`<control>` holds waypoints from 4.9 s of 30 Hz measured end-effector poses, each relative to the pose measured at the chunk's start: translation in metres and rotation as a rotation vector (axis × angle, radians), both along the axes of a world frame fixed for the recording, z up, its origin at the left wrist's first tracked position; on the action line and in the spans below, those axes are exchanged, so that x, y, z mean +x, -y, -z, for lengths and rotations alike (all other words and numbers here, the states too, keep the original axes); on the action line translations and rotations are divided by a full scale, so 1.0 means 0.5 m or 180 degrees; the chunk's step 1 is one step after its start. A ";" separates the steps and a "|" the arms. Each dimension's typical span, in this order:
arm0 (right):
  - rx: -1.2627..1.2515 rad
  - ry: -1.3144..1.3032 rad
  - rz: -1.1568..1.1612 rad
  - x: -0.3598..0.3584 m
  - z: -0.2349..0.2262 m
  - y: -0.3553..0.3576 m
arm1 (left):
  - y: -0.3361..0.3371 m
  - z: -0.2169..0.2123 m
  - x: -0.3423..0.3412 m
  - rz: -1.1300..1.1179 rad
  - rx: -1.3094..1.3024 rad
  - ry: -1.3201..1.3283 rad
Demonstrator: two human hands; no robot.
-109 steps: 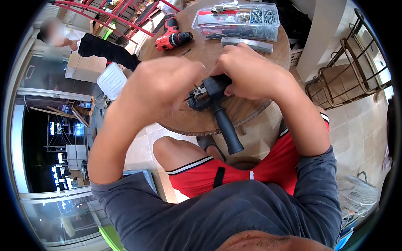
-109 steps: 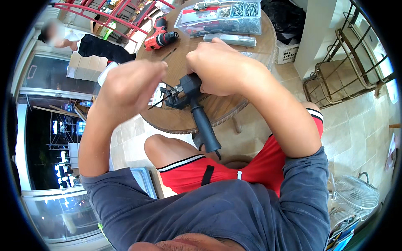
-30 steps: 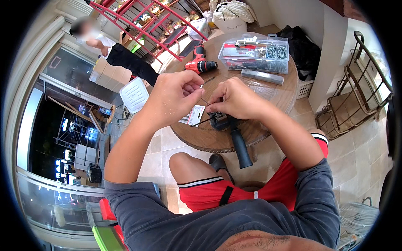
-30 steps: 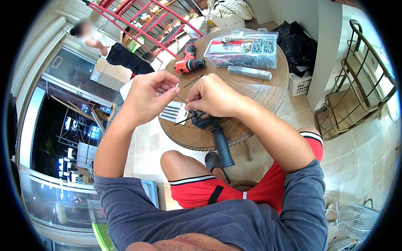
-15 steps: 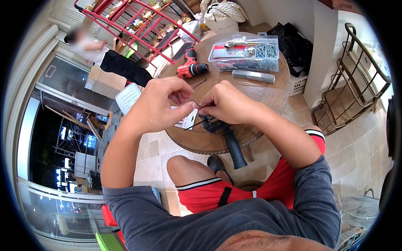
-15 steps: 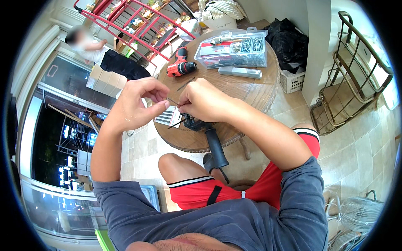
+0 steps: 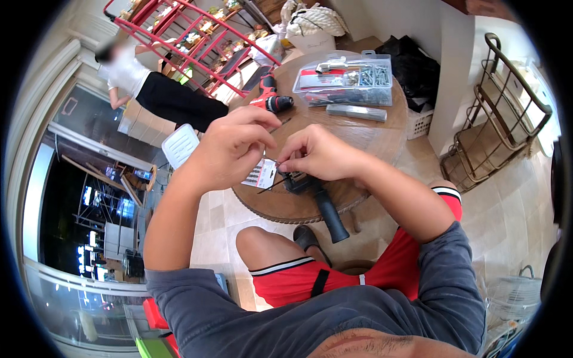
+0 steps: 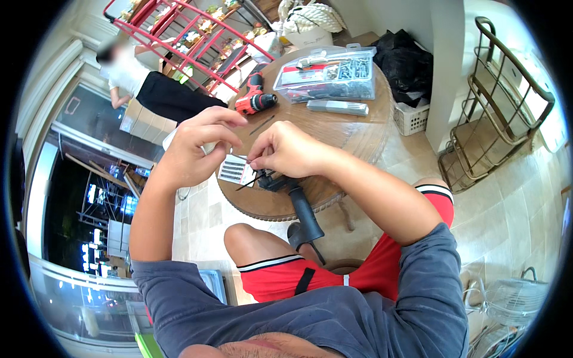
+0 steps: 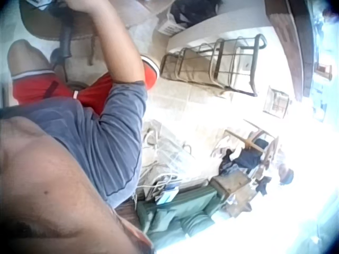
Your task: The person unboxes a package of saw blades and inserts one into a handheld power tool assembly by hand.
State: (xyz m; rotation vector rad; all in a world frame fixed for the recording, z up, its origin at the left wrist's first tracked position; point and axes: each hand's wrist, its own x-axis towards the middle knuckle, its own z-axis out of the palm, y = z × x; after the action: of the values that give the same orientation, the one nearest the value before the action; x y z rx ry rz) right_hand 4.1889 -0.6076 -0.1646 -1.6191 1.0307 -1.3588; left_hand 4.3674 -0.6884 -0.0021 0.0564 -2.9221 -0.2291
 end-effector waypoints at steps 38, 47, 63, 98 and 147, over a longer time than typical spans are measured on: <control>0.0024 -0.0222 0.0333 0.011 0.003 0.004 | -0.014 -0.010 0.003 -0.0082 0.0175 0.0812; 0.0185 0.0054 0.0325 0.019 0.018 0.008 | -0.061 -0.029 -0.006 -0.1286 -0.0304 0.1372; 0.0165 -0.0157 0.0305 -0.001 0.014 0.006 | -0.019 -0.001 0.003 -0.1007 -0.0135 0.0706; 0.0175 0.0073 0.0274 0.014 0.014 0.019 | 0.026 0.004 0.030 -0.0061 -0.0257 0.0532; 0.0243 -0.0193 0.0531 0.021 0.011 0.018 | -0.024 0.027 -0.017 -0.2510 0.0266 0.0754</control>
State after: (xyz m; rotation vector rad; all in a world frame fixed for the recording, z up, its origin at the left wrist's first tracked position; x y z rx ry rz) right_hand 4.1997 -0.6165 -0.1700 -1.5547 1.2624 -1.3678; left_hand 4.3591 -0.6764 -0.0154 1.2807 -2.8368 -0.2157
